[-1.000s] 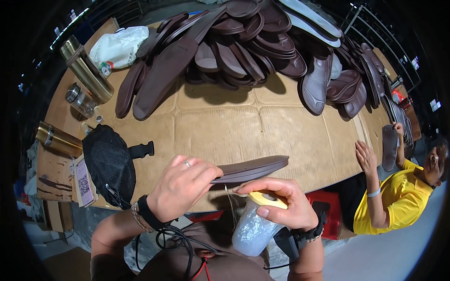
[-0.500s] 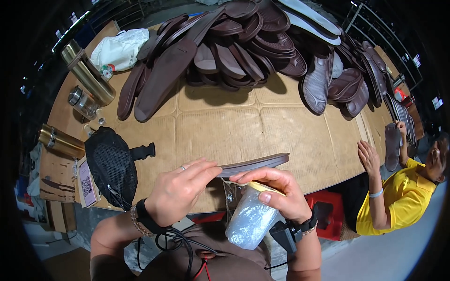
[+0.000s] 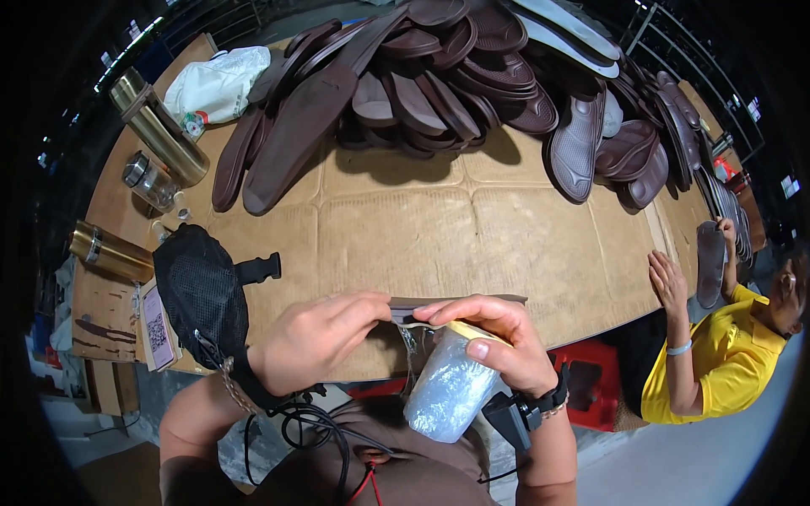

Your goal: The recorder is wrapping plastic film around shoe insoles at a workbench.

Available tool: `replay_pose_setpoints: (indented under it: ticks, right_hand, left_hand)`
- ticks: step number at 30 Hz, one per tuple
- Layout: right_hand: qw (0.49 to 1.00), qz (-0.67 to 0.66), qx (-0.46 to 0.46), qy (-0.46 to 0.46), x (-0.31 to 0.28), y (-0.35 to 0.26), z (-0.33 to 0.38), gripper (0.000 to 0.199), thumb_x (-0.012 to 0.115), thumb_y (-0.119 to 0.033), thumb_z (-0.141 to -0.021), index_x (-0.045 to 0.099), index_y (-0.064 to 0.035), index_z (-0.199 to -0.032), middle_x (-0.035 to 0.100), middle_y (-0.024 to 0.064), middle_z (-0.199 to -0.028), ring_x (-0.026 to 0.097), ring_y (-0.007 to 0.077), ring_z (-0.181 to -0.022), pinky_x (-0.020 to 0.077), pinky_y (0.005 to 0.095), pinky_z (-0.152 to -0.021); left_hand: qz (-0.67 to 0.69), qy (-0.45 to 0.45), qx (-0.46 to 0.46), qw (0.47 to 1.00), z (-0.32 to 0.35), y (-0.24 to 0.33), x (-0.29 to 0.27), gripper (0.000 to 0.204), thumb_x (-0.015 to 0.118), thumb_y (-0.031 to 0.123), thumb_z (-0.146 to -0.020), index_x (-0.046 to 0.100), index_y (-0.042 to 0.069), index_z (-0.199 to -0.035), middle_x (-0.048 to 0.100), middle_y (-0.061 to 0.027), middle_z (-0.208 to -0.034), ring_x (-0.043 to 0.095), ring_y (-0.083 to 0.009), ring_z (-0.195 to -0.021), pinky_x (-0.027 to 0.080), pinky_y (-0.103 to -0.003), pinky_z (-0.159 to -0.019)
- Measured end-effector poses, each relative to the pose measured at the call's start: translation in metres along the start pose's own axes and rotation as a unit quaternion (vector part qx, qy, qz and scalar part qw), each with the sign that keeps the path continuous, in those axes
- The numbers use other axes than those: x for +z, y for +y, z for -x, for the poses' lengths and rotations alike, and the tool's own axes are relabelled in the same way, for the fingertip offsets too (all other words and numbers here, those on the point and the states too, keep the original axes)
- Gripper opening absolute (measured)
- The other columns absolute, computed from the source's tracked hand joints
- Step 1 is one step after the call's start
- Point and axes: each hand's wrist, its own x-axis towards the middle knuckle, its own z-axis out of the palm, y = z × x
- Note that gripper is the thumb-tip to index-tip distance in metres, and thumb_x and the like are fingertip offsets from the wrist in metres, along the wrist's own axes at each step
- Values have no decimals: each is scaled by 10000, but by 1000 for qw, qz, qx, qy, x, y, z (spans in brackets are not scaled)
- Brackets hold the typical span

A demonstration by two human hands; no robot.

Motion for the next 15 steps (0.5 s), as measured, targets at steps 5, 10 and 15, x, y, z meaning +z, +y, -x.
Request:
replay_pose_setpoints:
  ticks: [5,10,15]
  right_hand:
    - [1000,-3,1,11,2,0,-2,570,733,-371,-852,685,66,-1215,664,273,-1332,640,319,-1257,465,414,-1102]
    - [1000,1,-12,7,-4,5,-2,573,737,-372,-843,686,71,-1204,671,276,-1313,643,325,-1250,471,425,-1096]
    - [1000,-15,-20,7,-5,11,4,577,744,-377,-833,692,72,-1192,678,280,-1290,654,328,-1231,485,429,-1076]
  left_hand:
    - [-16,-21,30,999,-12,-27,-12,255,728,70,-894,687,94,-1145,745,-105,-1023,734,-311,-882,592,-370,-746]
    - [-24,-15,12,1000,-18,-19,-14,239,746,93,-891,687,111,-1122,738,-104,-938,724,-319,-801,578,-397,-689]
    - [52,-23,-93,994,-7,7,-9,198,704,22,-906,652,41,-1096,729,-155,-997,716,-348,-857,571,-401,-726]
